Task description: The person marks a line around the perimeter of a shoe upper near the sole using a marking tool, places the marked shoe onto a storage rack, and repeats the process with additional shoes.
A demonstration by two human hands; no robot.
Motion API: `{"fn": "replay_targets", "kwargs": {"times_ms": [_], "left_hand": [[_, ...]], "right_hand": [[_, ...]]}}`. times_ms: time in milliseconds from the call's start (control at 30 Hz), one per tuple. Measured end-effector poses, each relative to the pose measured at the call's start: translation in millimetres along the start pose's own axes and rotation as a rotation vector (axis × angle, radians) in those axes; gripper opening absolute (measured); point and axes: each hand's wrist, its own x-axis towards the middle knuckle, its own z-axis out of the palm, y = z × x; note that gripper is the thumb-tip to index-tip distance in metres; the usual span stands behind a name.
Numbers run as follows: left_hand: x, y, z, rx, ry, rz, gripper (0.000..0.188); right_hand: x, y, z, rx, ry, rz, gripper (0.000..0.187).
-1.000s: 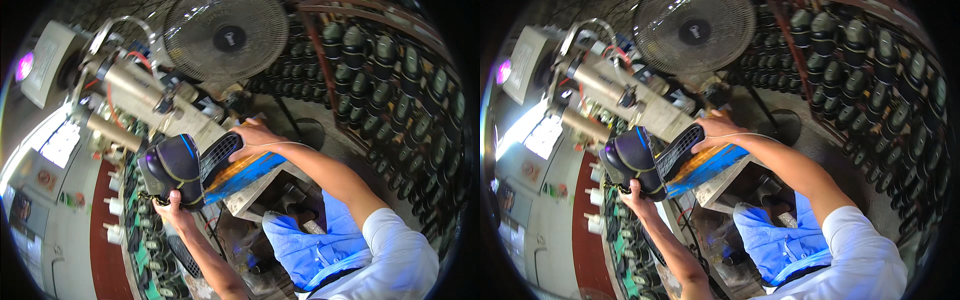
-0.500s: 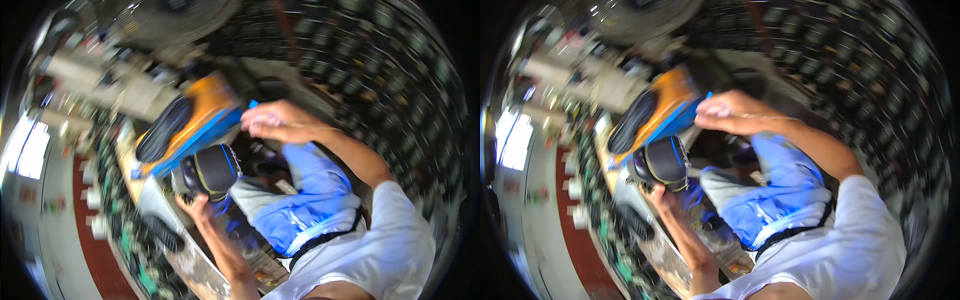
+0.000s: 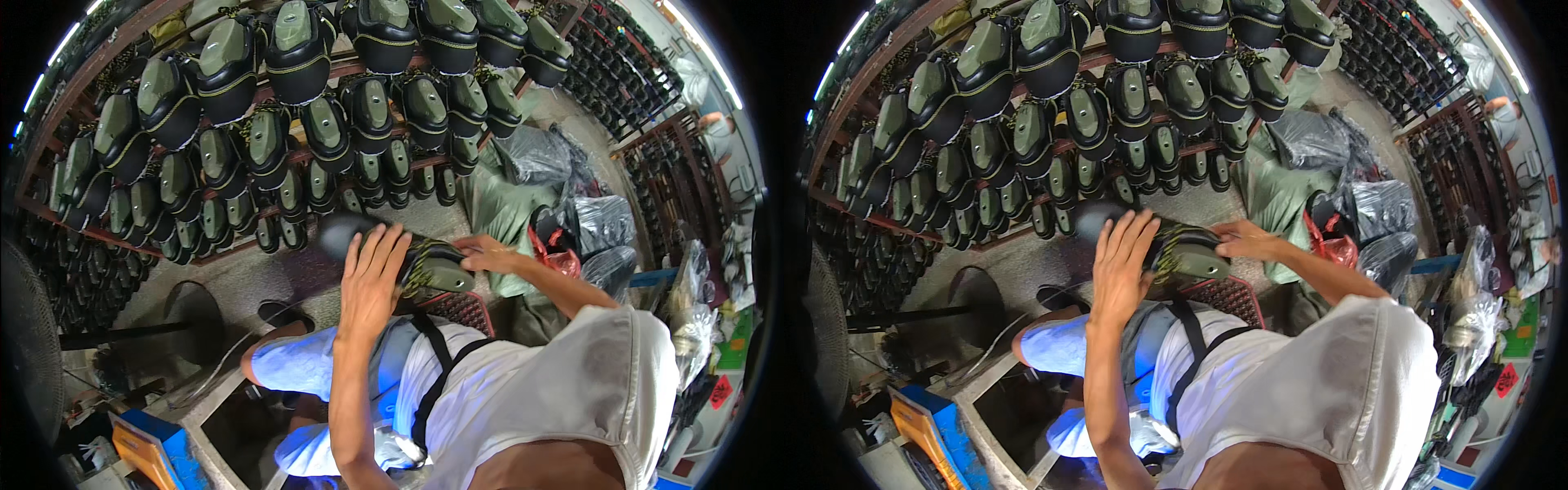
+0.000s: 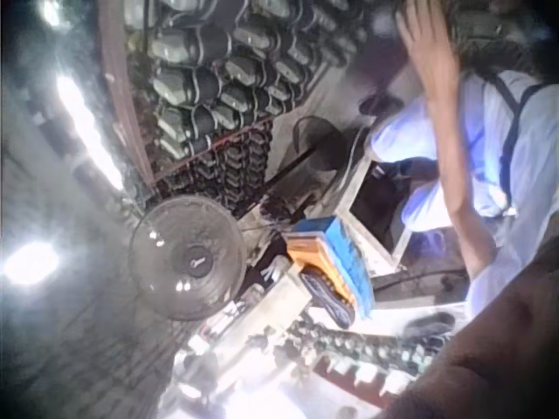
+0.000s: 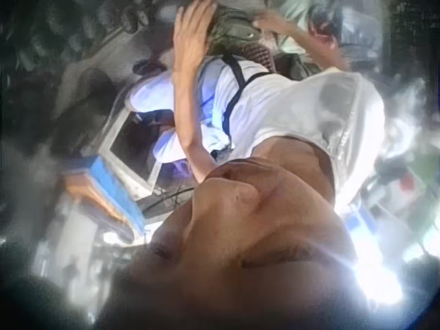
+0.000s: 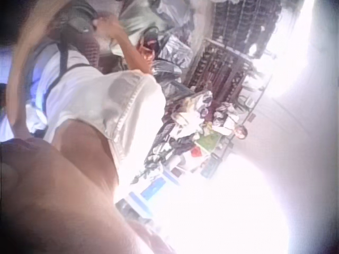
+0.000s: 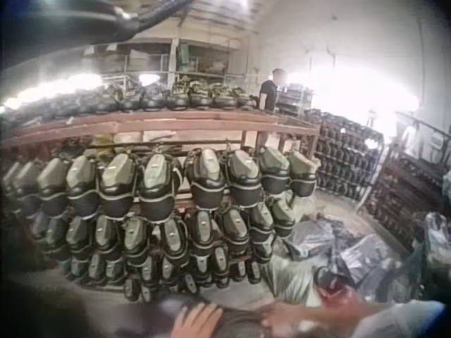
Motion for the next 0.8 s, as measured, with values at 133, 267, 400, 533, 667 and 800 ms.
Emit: {"fn": "replay_targets", "kwargs": {"times_ms": [133, 267, 400, 533, 667, 800], "left_hand": [[-6, -21, 28, -0.098, 0.151, -0.275, 0.074], [-84, -73, 22, 0.011, 0.120, -0.527, 0.058], [-143, -98, 7, 0.047, 0.172, -0.779, 0.040], [-150, -107, 17, 0.041, 0.346, -0.841, 0.029], [-149, -114, 24, 0.045, 0.452, -0.912, 0.019], [-130, -124, 23, 0.023, 0.577, -0.938, 0.014]], "right_hand": [[-33, 86, -13, 0.385, 0.337, 0.134, 0.068], [25, 186, -45, 0.698, 0.530, 0.081, 0.075], [148, 183, -97, 0.861, 0.414, -0.247, 0.080], [243, 149, -118, 1.167, 0.683, -0.156, 0.091], [243, 177, -84, 0.962, 0.910, -0.020, 0.093], [262, 230, -108, 0.207, 1.106, -0.014, 0.058]]}}
